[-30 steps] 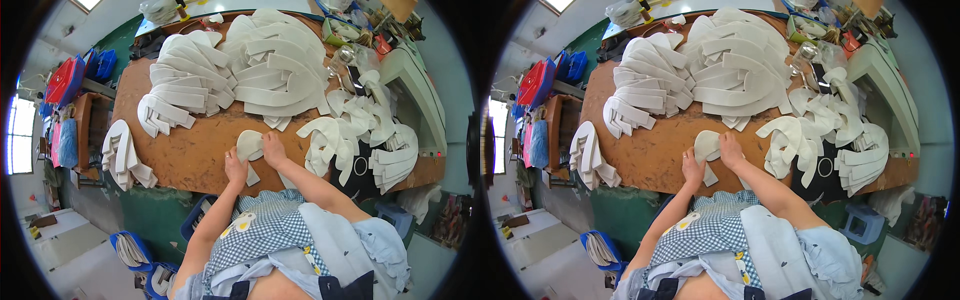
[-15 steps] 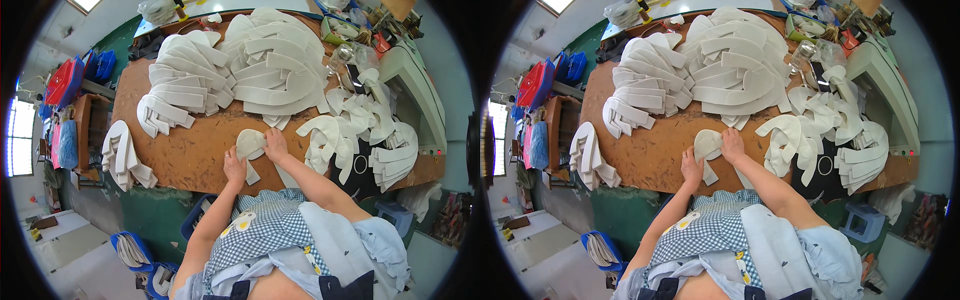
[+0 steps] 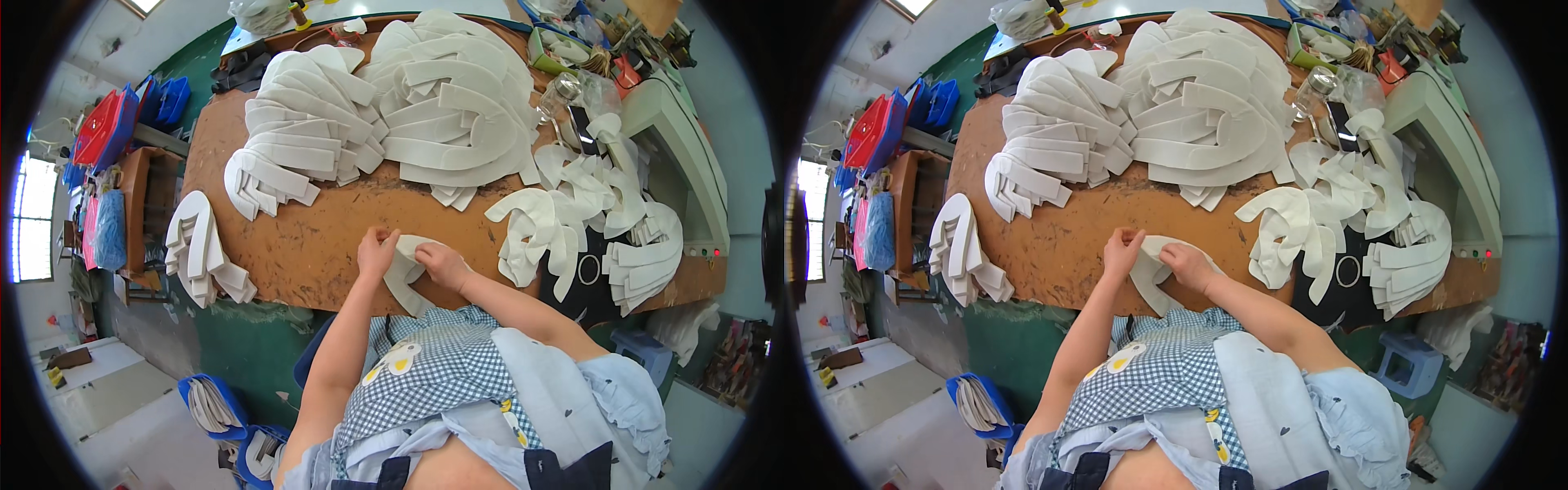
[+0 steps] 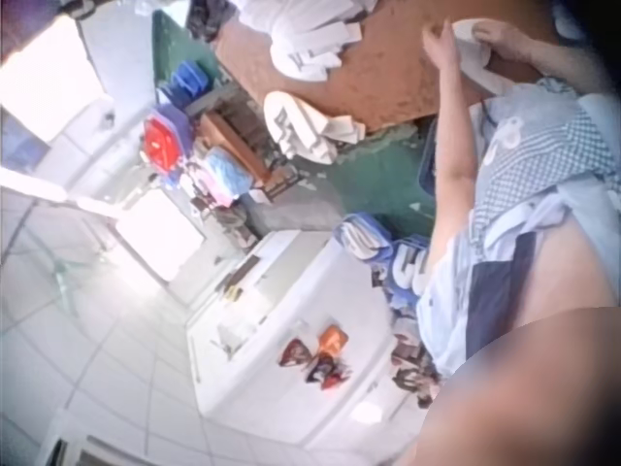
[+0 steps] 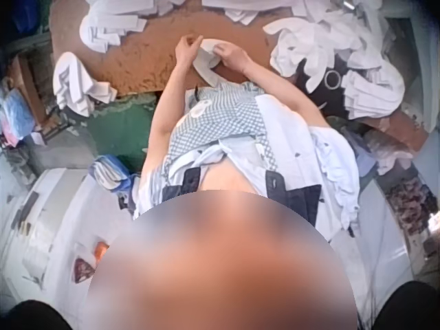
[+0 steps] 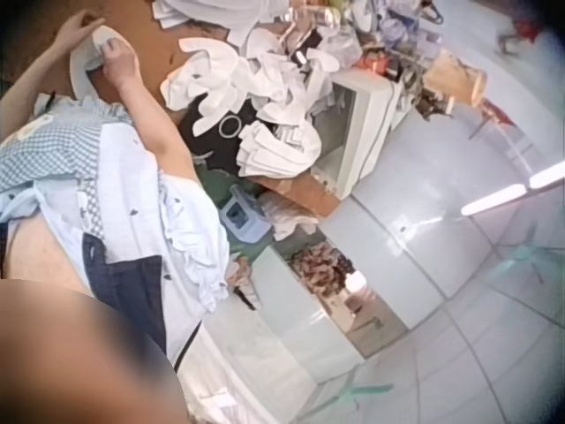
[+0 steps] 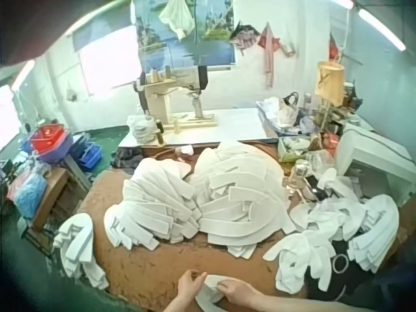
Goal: Inspecting and sorting pre-cut shoe upper components on a manufacturing workbench.
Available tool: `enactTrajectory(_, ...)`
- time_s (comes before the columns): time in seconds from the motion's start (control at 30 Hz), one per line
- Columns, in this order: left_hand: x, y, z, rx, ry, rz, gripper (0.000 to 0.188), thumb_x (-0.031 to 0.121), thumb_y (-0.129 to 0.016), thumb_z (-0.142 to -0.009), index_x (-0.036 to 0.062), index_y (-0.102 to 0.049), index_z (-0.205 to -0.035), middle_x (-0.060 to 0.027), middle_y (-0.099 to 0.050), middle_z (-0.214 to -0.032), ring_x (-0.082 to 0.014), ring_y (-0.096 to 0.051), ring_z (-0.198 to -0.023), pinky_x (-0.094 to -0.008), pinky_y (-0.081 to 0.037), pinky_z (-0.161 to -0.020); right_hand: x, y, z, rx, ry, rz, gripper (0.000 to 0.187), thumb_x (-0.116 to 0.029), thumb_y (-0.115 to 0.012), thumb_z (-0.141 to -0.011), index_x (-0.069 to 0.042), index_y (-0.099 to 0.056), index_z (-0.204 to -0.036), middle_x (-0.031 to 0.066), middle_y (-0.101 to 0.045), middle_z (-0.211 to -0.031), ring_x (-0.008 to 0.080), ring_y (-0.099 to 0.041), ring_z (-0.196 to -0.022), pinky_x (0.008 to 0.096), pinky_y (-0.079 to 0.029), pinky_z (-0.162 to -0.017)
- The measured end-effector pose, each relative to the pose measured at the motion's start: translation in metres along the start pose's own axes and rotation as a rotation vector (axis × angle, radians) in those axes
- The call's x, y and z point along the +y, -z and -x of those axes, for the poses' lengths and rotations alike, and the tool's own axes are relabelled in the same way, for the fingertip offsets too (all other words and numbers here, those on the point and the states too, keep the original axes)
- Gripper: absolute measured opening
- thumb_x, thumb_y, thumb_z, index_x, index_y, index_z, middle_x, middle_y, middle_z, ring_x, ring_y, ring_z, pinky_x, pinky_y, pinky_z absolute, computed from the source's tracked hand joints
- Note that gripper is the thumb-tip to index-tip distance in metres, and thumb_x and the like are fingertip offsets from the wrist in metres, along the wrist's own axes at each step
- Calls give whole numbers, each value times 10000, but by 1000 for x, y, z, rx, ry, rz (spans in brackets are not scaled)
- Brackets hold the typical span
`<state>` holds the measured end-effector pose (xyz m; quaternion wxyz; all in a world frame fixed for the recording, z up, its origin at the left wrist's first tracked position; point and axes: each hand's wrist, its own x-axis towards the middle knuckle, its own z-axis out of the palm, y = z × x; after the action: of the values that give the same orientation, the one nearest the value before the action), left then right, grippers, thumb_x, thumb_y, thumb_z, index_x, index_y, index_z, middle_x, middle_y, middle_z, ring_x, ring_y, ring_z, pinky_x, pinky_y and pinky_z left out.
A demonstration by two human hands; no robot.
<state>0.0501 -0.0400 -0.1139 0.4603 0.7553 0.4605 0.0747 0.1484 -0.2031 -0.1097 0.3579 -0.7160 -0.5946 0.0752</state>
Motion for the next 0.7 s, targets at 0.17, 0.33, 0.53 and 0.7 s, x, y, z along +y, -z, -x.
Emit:
enactTrajectory(0.17, -24, 12, -10, -321, 102, -30, 229, 149, -742, -728, 12, -702, -907, -107, -687, -792, -213, -652, -748, -336, -513, -686, -23, 10, 6, -187, -52, -97, 93, -58, -528, -775, -71, -554, -863, 87, -608, -828, 295, -617, -764, 392, -503, -656)
enactTrajectory(0.33, -16, 6, -10, -422, 190, 278, 238, 84, -753, -683, 10, -710, -906, -77, -684, -792, -138, -628, -709, -282, -499, -647, -30, 45, 1, -209, -199, -244, 60, -68, -540, -815, -84, -568, -866, 104, -626, -793, 307, -618, -727, 385, -496, -627)
enactTrajectory(0.53, -33, 0, -28, -299, 227, 86, 190, 114, -725, -689, 36, -738, -862, -95, -703, -795, -183, -654, -730, -304, -518, -703, -44, 78, 0, -306, -159, -232, 70, -69, -605, -790, -92, -602, -856, 95, -634, -781, 295, -621, -695, 357, -492, -597)
enactTrajectory(0.7, -70, 40, -42, -187, 144, 185, 208, 74, -687, -733, 27, -720, -933, -72, -687, -796, -155, -640, -735, -295, -511, -694, -38, 127, 0, -2, -404, -442, 80, 5, -582, -828, -66, -598, -860, 91, -662, -804, 171, -658, -701, 311, -500, -612)
